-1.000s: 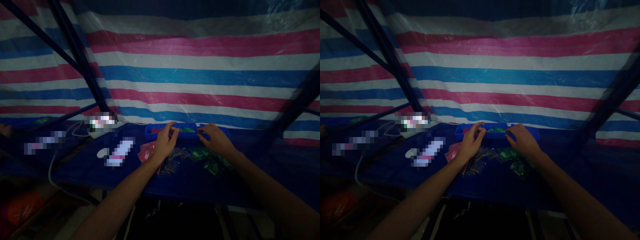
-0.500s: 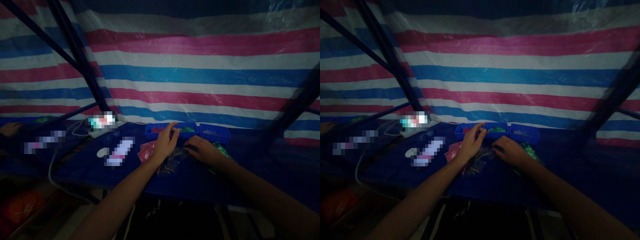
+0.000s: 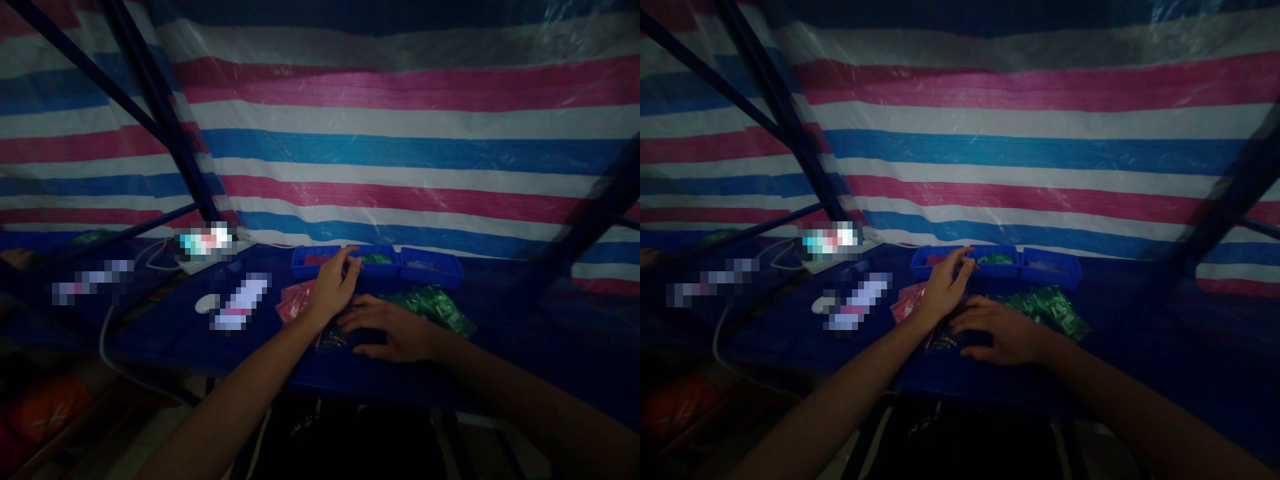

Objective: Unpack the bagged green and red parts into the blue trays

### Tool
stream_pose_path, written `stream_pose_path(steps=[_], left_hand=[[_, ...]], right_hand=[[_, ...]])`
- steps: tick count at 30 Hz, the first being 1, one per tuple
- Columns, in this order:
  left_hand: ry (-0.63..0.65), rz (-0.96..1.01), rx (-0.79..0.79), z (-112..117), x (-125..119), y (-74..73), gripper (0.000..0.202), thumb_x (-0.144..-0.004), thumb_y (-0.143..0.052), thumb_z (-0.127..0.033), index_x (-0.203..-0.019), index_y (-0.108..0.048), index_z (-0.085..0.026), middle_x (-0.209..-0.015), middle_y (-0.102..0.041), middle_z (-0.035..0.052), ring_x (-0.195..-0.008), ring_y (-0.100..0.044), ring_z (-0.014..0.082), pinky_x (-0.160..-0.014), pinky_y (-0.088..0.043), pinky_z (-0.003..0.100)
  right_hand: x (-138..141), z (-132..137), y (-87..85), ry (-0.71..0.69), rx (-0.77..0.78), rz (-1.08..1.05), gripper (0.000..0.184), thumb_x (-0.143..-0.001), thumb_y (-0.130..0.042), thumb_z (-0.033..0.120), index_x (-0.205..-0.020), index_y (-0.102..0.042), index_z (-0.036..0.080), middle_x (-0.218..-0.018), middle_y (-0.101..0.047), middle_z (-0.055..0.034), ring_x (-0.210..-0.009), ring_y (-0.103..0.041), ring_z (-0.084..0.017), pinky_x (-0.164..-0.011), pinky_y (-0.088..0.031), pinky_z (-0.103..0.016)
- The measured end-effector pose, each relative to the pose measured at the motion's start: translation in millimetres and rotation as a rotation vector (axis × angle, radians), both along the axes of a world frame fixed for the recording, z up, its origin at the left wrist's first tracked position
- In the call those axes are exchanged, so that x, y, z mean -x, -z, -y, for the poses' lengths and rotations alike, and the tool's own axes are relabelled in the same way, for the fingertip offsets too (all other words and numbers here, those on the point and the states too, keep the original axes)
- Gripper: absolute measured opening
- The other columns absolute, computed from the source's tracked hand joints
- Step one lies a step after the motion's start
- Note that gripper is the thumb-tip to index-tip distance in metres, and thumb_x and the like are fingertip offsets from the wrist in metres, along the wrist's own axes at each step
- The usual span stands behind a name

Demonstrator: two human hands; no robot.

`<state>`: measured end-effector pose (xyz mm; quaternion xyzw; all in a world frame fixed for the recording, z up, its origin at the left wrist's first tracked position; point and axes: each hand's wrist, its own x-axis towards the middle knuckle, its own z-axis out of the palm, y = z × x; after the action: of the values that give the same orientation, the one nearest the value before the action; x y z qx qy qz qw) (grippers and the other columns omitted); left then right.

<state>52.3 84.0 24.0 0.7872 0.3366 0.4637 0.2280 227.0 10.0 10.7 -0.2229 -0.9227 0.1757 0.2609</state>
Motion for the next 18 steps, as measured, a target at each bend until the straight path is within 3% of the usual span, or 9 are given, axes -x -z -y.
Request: stream_pose_path(steps=[3, 6, 10, 13, 18], left_hand=[[0.003, -0.010, -0.011, 0, 0, 0.3, 0.039, -0.103, -0.045, -0.041, -0.135, -0.054, -0.020, -0.101, -0.071, 0.0058, -0.092, -0.068, 0.0196, -0.083, -0.052, 0.031], [0.000, -0.008, -0.029, 0, -1, 0.2, 0.039, -0.104, -0.044, -0.041, -0.135, -0.054, -0.019, -0.100, -0.072, 0.0060, -0.090, -0.067, 0.0192, -0.084, -0.052, 0.032], [0.007, -0.018, -0.032, -1, -1, 1.3, 0.039, -0.103, -0.045, -0.042, -0.135, -0.054, -0.020, -0.101, -0.072, 0.0058, -0.090, -0.068, 0.0190, -0.084, -0.052, 0.033], [0.011, -0.024, -0.028, -2, -1, 2.1, 0.039, -0.103, -0.046, -0.042, -0.133, -0.056, -0.020, -0.100, -0.073, 0.0061, -0.090, -0.068, 0.0197, -0.084, -0.053, 0.034], [0.133, -0.038, -0.034, 1, -2, 0.2, 0.033, -0.105, -0.040, -0.038, -0.115, -0.066, -0.020, -0.101, -0.074, 0.0056, -0.097, -0.068, 0.0197, -0.089, -0.051, 0.034]], right_hand=[[3, 0, 3.9, 0.002, -0.009, 0.042, 0.047, -0.086, -0.074, 0.042, -0.129, -0.066, 0.026, -0.124, -0.070, -0.0077, -0.124, -0.057, -0.026, -0.107, -0.047, -0.043], [2, -3, 7.9, 0.051, -0.028, 0.030, 0.041, -0.083, -0.077, 0.043, -0.119, -0.071, 0.025, -0.116, -0.071, -0.0084, -0.116, -0.061, -0.024, -0.101, -0.050, -0.040], [1, -3, 10.0, 0.083, -0.089, 0.050, 0.021, -0.087, -0.073, 0.027, -0.108, -0.072, 0.024, -0.106, -0.072, -0.0066, -0.106, -0.064, -0.022, -0.095, -0.051, -0.039], [-1, -3, 10.4, 0.089, -0.133, 0.053, 0.020, -0.088, -0.065, 0.015, -0.105, -0.071, 0.023, -0.102, -0.073, -0.0055, -0.100, -0.065, -0.021, -0.093, -0.051, -0.038], [-11, -13, 10.3, 0.330, -0.085, -0.185, 0.020, -0.088, -0.063, 0.015, -0.106, -0.068, 0.024, -0.101, -0.074, -0.0037, -0.092, -0.069, -0.020, -0.086, -0.053, -0.035]])
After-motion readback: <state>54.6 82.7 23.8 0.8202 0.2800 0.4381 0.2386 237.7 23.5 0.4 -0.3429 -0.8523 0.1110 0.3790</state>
